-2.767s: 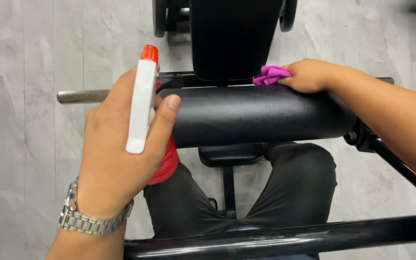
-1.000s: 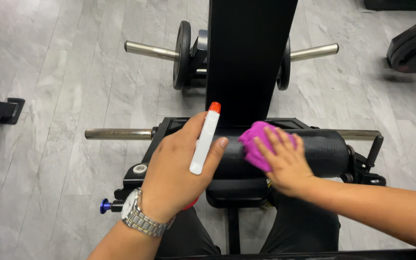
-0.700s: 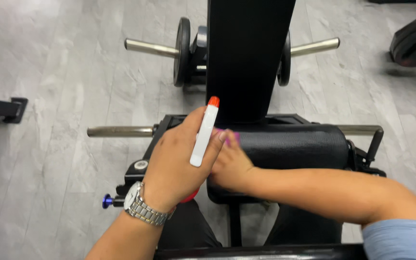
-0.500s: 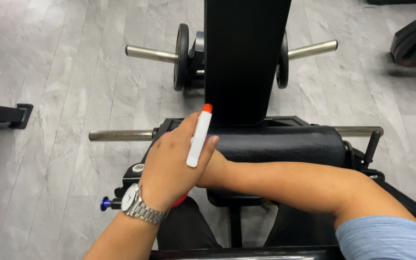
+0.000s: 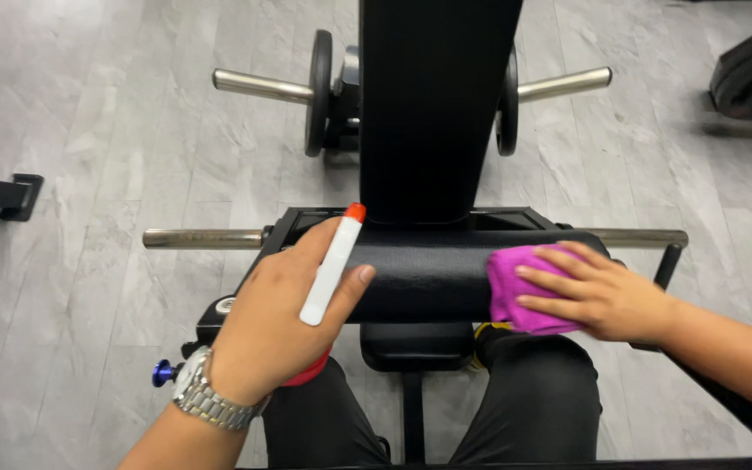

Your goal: The person wipes down a gym weight machine pad with a cloth after spraying it with a cleaning solution.

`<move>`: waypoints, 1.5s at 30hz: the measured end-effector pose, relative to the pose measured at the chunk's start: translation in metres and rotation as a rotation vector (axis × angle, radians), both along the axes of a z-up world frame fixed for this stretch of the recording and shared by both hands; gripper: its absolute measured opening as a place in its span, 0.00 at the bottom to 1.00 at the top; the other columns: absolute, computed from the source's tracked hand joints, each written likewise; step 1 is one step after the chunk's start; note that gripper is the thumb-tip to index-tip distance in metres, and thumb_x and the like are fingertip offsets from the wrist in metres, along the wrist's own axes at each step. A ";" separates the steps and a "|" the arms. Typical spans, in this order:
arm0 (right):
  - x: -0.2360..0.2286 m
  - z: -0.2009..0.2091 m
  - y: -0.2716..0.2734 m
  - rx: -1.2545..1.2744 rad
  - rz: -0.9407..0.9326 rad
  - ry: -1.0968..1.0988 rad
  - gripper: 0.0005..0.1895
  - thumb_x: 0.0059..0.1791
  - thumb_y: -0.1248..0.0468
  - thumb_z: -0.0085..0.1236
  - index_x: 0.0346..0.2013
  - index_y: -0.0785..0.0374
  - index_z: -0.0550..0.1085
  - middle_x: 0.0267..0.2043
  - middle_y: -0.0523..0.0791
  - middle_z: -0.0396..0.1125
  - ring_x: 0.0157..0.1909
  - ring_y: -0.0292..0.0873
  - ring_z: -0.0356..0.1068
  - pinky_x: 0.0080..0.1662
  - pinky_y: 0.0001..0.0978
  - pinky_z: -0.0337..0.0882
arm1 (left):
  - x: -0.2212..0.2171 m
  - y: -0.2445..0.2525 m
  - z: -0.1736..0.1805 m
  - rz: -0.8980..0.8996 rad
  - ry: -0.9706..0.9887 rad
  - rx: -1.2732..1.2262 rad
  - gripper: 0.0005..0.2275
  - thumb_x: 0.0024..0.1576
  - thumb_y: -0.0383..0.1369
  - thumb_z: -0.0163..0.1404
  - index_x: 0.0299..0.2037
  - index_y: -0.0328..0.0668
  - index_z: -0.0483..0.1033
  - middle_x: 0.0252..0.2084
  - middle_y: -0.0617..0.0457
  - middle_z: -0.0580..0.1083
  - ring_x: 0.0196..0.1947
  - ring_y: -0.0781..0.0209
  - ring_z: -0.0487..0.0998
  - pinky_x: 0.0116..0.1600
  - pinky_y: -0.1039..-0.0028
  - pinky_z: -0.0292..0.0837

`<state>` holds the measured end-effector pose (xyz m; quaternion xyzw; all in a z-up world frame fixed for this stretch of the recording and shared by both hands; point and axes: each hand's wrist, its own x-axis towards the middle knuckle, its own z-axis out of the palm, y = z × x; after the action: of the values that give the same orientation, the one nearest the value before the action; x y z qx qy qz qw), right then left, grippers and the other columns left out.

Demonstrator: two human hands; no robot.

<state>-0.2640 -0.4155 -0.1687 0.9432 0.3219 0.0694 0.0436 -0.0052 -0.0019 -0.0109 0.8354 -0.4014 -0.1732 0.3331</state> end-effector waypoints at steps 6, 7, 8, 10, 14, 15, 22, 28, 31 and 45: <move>-0.074 -0.010 -0.063 -0.096 -0.132 -0.018 0.56 0.36 0.45 0.66 0.81 0.35 0.61 0.88 0.44 0.52 0.89 0.59 0.48 0.82 0.62 0.49 | -0.002 0.001 0.007 0.078 0.105 0.069 0.24 0.65 0.50 0.47 0.70 0.55 0.74 0.40 0.61 0.84 0.39 0.56 0.86 0.44 0.61 0.79; -0.072 -0.013 -0.062 -0.099 -0.134 -0.022 0.56 0.36 0.45 0.66 0.81 0.35 0.61 0.88 0.44 0.52 0.89 0.59 0.48 0.82 0.62 0.49 | -0.001 -0.001 0.007 0.076 0.101 0.066 0.24 0.65 0.50 0.47 0.70 0.55 0.74 0.40 0.61 0.84 0.39 0.56 0.86 0.44 0.61 0.79; -0.071 -0.017 -0.057 -0.089 -0.129 -0.040 0.56 0.36 0.50 0.64 0.81 0.35 0.60 0.88 0.46 0.51 0.89 0.61 0.47 0.83 0.64 0.47 | -0.001 -0.001 0.006 0.073 0.097 0.062 0.24 0.66 0.50 0.47 0.69 0.55 0.74 0.39 0.61 0.83 0.38 0.55 0.85 0.44 0.61 0.79; -0.069 -0.024 -0.053 -0.079 -0.123 -0.064 0.57 0.35 0.55 0.62 0.82 0.35 0.59 0.88 0.48 0.50 0.89 0.63 0.46 0.84 0.66 0.46 | -0.002 0.000 0.006 0.071 0.086 0.058 0.23 0.66 0.50 0.47 0.69 0.54 0.74 0.38 0.60 0.83 0.37 0.55 0.85 0.43 0.61 0.79; -0.058 -0.030 -0.056 0.002 -0.190 -0.020 0.46 0.45 0.52 0.55 0.81 0.37 0.61 0.89 0.47 0.49 0.91 0.62 0.43 0.85 0.63 0.45 | -0.001 0.000 0.001 0.077 0.077 0.051 0.25 0.65 0.50 0.47 0.72 0.54 0.73 0.41 0.59 0.83 0.40 0.53 0.85 0.45 0.60 0.78; -0.055 -0.030 -0.058 0.027 -0.232 0.010 0.42 0.51 0.48 0.52 0.82 0.38 0.60 0.91 0.47 0.46 0.93 0.60 0.40 0.85 0.58 0.46 | -0.002 0.001 -0.001 0.059 0.062 0.025 0.25 0.66 0.49 0.47 0.71 0.52 0.73 0.44 0.59 0.84 0.42 0.52 0.86 0.47 0.59 0.79; -0.031 -0.023 -0.047 0.101 -0.394 0.172 0.51 0.42 0.64 0.52 0.83 0.42 0.61 0.89 0.47 0.50 0.90 0.57 0.47 0.79 0.50 0.55 | 0.000 0.001 0.002 0.111 0.087 0.065 0.25 0.65 0.50 0.48 0.71 0.55 0.73 0.35 0.59 0.82 0.36 0.53 0.84 0.43 0.60 0.77; -0.004 -0.019 0.011 0.079 -0.132 0.000 0.41 0.52 0.51 0.54 0.82 0.37 0.60 0.91 0.50 0.45 0.91 0.62 0.40 0.82 0.67 0.41 | 0.000 0.003 0.011 0.205 0.160 0.161 0.25 0.64 0.53 0.47 0.70 0.64 0.74 0.39 0.64 0.84 0.41 0.54 0.86 0.44 0.58 0.78; 0.025 -0.022 0.039 0.025 -0.062 -0.036 0.48 0.44 0.53 0.57 0.82 0.36 0.61 0.89 0.51 0.48 0.89 0.65 0.44 0.80 0.72 0.42 | 0.003 0.004 0.008 0.159 0.061 0.014 0.26 0.64 0.50 0.49 0.71 0.54 0.73 0.54 0.57 0.86 0.50 0.42 0.87 0.51 0.55 0.77; 0.143 -0.022 0.166 0.076 0.100 0.035 0.38 0.55 0.57 0.46 0.83 0.37 0.60 0.85 0.46 0.57 0.87 0.67 0.47 0.76 0.80 0.49 | -0.003 -0.005 0.017 0.077 0.111 0.029 0.25 0.65 0.50 0.48 0.70 0.53 0.74 0.38 0.58 0.86 0.36 0.53 0.89 0.42 0.60 0.80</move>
<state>-0.1206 -0.2498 -0.1911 0.9280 0.3665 0.0671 -0.0017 -0.0079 -0.0072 0.0064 0.8442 -0.3474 -0.2120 0.3489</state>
